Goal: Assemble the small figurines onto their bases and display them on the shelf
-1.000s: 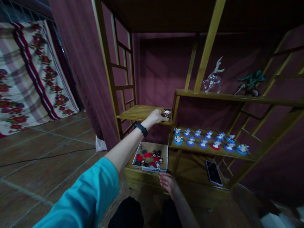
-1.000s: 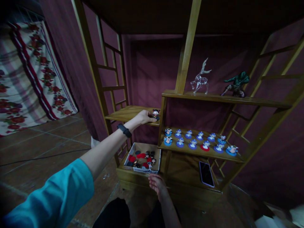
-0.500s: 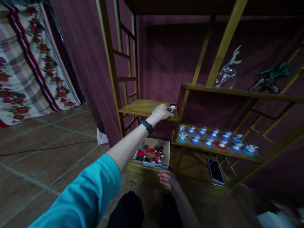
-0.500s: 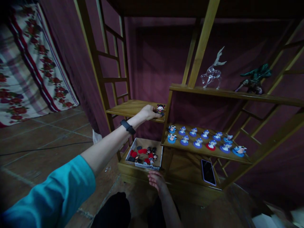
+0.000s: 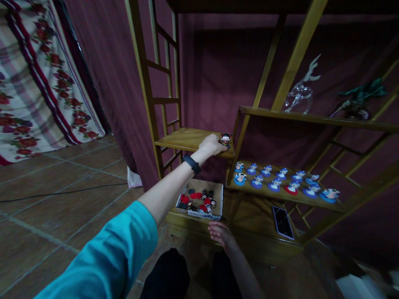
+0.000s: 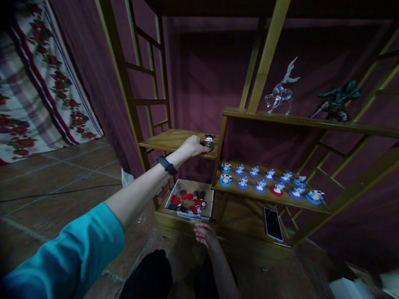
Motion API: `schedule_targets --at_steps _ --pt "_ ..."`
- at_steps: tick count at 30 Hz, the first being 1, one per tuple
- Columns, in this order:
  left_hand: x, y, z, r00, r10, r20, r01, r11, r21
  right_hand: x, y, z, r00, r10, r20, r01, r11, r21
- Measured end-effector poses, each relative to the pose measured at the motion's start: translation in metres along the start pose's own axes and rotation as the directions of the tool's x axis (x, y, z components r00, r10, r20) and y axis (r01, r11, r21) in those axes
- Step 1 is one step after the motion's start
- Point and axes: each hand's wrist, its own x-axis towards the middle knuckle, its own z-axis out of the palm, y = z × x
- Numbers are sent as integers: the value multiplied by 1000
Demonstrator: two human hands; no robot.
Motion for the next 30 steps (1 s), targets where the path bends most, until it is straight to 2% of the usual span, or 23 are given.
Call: schedule_targets --at_steps 4,8,11,14,16,18,19,21,23,24,27,30 --pt "-1 -1 -3 998 37 47 -39 998 51 -1 -1 1 1000 -6 4 6 1000 -24" --pt "-6 -5 -5 986 158 52 -161 985 57 -4 -3 1 1000 -13 5 13 999 -48" --pt "-18 -9 -5 949 301 -91 -300 954 27 -5 -2 1 1000 -31 6 31 997 -70" --pt "-43 -20 -2 838 434 -331 -453 891 24 -1 1 0 998 -59 -21 57 993 -100" --pt "-68 -36 7 771 460 -441 -491 870 48 4 5 -1 994 -94 -51 89 991 -104" --pt "-96 -62 22 750 448 -485 -472 878 81 10 10 -3 983 -155 -96 145 984 -101" --pt "-110 -79 33 765 430 -480 -442 892 95 14 11 -3 974 -193 -122 179 977 -113" --pt "-135 -115 58 836 397 -379 -373 917 138 22 11 -4 948 -281 -149 252 949 -188" --pt "-153 -150 86 906 383 -178 -342 913 220 32 5 -3 922 -366 -126 313 897 -312" --pt "-159 -166 99 926 365 -94 -331 907 261 38 0 -2 911 -401 -98 339 862 -378" --pt "-165 -199 132 944 319 89 -330 880 343 61 -19 6 876 -483 -10 394 727 -563" --pt "-159 -216 155 938 280 204 -340 858 385 89 -35 17 862 -503 65 384 565 -730"
